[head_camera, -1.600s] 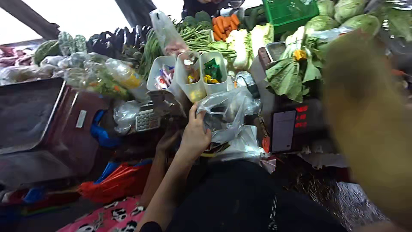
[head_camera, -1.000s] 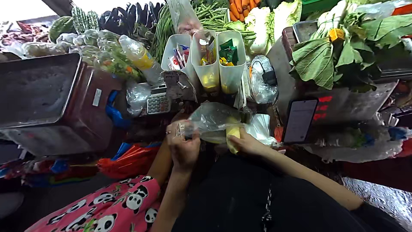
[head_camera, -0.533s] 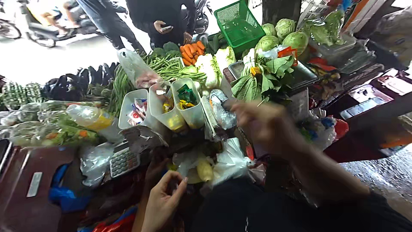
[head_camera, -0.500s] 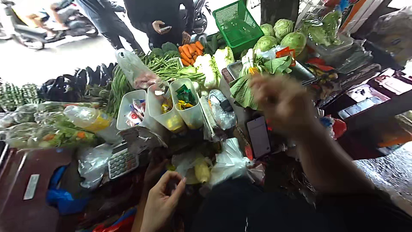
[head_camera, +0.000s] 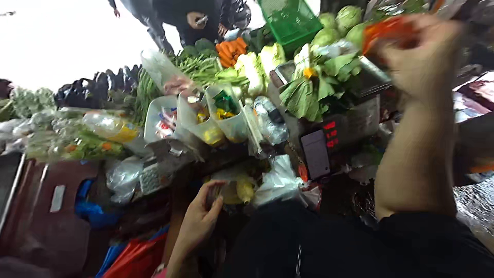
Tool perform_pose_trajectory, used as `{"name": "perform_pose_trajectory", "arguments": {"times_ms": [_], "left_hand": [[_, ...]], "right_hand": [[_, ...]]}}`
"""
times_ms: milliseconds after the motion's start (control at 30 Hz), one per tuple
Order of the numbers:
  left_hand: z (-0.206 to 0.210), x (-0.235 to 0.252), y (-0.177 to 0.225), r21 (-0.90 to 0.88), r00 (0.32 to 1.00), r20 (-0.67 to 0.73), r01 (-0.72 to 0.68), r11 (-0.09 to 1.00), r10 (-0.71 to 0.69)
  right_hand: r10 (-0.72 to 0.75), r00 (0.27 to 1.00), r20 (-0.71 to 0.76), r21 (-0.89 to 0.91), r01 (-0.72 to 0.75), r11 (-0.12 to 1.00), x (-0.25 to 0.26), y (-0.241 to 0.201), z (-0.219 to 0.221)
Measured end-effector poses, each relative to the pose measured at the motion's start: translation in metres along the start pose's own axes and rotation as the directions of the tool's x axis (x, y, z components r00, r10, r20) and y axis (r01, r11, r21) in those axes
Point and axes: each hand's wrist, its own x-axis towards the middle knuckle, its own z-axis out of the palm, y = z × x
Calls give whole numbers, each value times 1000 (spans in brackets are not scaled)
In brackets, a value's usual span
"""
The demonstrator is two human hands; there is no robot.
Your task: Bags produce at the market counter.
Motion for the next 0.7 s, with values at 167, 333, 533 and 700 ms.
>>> {"name": "perform_pose_trajectory", "arguments": {"times_ms": [167,333,533,700], "left_hand": [[9,15,18,-151,984,-54,160,975,-170],[18,20,27,-228,973,-69,198,953,-219],[13,21,17,-47,993,-114,35,998,-40],[2,10,4,110,987,-145,78,991,-61]], "right_hand": [[-563,626,540,613,166,772,-127,-89,81],[-253,140,957,230,165,959,-229,-97,246],[-118,151,981,109,71,992,-220,-103,219],[-467,838,282,157,440,884,-119,-93,85]]}}
